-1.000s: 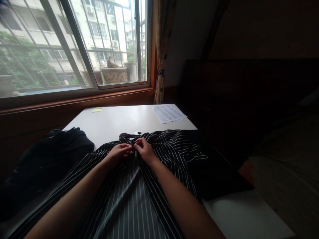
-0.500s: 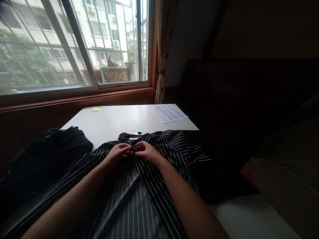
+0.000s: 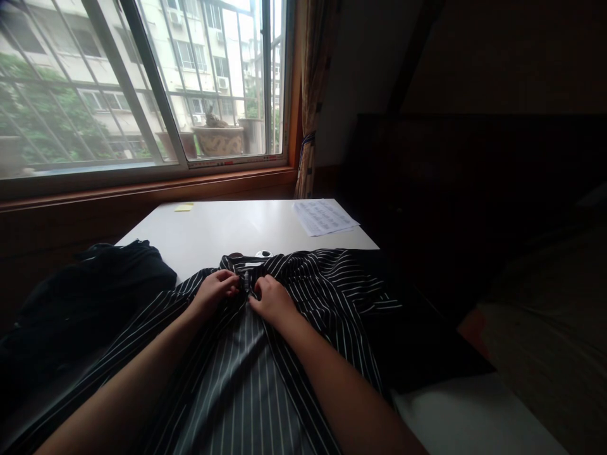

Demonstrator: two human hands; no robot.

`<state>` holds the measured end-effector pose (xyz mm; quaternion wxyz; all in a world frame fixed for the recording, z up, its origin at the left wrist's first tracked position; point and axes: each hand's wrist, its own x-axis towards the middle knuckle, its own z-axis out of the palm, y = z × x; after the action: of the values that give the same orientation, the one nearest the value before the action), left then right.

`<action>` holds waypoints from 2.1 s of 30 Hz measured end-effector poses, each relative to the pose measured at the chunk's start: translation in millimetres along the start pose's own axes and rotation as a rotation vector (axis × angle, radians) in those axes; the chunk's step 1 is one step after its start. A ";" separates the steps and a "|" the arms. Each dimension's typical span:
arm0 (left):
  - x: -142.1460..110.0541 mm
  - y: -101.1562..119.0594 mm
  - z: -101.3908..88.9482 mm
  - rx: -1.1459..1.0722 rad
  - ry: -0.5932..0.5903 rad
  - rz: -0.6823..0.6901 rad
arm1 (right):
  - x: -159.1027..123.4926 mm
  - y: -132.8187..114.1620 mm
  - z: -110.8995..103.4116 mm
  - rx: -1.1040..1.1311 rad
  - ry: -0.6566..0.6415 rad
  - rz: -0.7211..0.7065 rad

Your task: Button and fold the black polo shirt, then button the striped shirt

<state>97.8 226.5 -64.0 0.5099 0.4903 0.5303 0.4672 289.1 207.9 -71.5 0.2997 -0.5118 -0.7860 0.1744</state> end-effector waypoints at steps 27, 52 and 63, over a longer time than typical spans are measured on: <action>-17.9 1.8 32.7 -0.098 -0.135 -0.115 | 12.8 28.6 -29.8 1.151 -0.183 0.495; -19.8 7.2 33.1 -0.153 -0.138 -0.127 | 9.8 20.9 -26.2 1.028 -0.131 0.454; -21.3 6.4 36.9 -0.131 -0.094 -0.110 | 8.2 20.4 -22.0 1.001 -0.066 0.400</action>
<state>134.9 205.6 -57.5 0.5900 0.4475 0.5004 0.4486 315.3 223.2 -64.3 0.4431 -0.4404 -0.5032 0.5971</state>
